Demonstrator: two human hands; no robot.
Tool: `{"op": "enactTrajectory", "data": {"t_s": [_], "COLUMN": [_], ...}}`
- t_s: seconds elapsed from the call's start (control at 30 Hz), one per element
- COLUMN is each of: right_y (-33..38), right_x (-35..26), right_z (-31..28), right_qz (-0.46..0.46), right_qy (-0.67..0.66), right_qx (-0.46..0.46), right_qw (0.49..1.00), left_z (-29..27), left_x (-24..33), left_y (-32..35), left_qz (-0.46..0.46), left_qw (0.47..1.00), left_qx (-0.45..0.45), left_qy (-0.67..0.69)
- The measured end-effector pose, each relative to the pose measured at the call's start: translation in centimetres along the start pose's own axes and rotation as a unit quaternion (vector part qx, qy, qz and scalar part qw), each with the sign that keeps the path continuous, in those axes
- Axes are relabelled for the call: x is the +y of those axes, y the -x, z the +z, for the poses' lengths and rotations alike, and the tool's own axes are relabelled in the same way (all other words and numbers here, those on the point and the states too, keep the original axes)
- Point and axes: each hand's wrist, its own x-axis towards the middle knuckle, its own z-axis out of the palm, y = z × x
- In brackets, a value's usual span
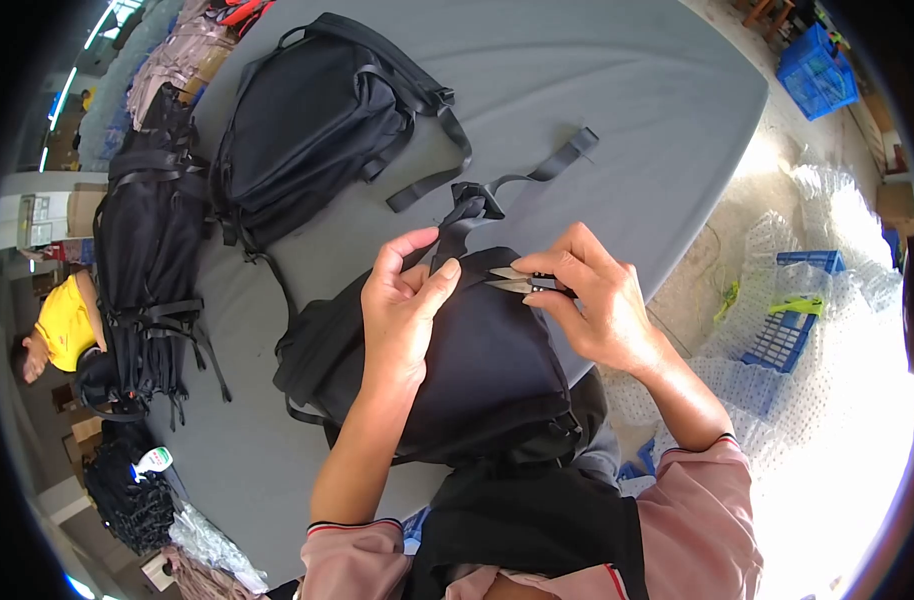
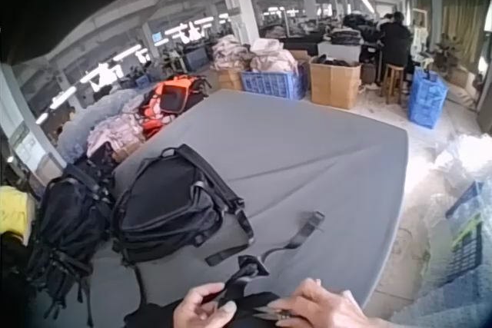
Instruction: Trimming excess threads and inspecting black backpacks at a manufacturing workstation using clippers.
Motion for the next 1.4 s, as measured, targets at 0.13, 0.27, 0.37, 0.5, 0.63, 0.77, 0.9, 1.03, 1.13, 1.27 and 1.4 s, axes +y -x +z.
{"op": "enactTrajectory", "data": {"t_s": [0.13,0.27,0.37,0.5,0.63,0.77,0.9,1.03,1.13,1.27,1.4], "right_y": [-0.3,-0.5,0.0,0.4,0.1,0.8,1.6,4.5,5.4,7.2,7.0], "right_x": [0.1,-0.1,0.0,-0.3,-0.6,0.9,3.0,1.4,0.6,0.4,2.1], "right_z": [0.1,0.2,0.8,0.7,1.2,2.5,8.6,11.7,13.1,14.0,10.8], "right_qz": [-0.066,-0.050,0.011,0.070,0.055,0.045,0.322,0.388,0.366,0.328,0.315], "right_qy": [0.064,0.075,0.018,-0.069,0.002,-0.046,-0.497,-0.385,-0.365,-0.332,-0.330], "right_qx": [0.008,-0.001,0.032,0.050,0.011,0.076,0.049,0.094,0.142,0.121,0.108], "right_qw": [0.996,0.996,0.999,0.994,0.998,0.995,0.804,0.832,0.844,0.876,0.883], "left_z": [-0.1,-0.2,-0.4,-0.4,-0.5,-0.2,-0.3,0.0,-2.8,-3.5,-3.4], "left_x": [0.1,0.0,0.1,0.0,-0.2,-0.7,-2.6,-5.9,-6.4,-6.3,-7.0], "left_y": [-0.2,-0.6,-0.6,-0.7,-0.7,-0.7,-5.4,-5.0,-6.3,-6.0,-3.9], "left_qz": [-0.007,-0.004,-0.002,-0.003,-0.010,0.202,0.221,0.171,0.073,-0.007,0.010], "left_qw": [1.000,1.000,1.000,1.000,1.000,0.967,0.966,0.979,0.944,0.905,0.907], "left_qx": [0.006,0.004,0.005,-0.002,0.004,0.008,-0.009,0.085,0.046,0.138,-0.001], "left_qy": [-0.009,-0.007,-0.011,-0.002,0.003,-0.155,-0.137,0.076,0.320,0.401,0.422]}}
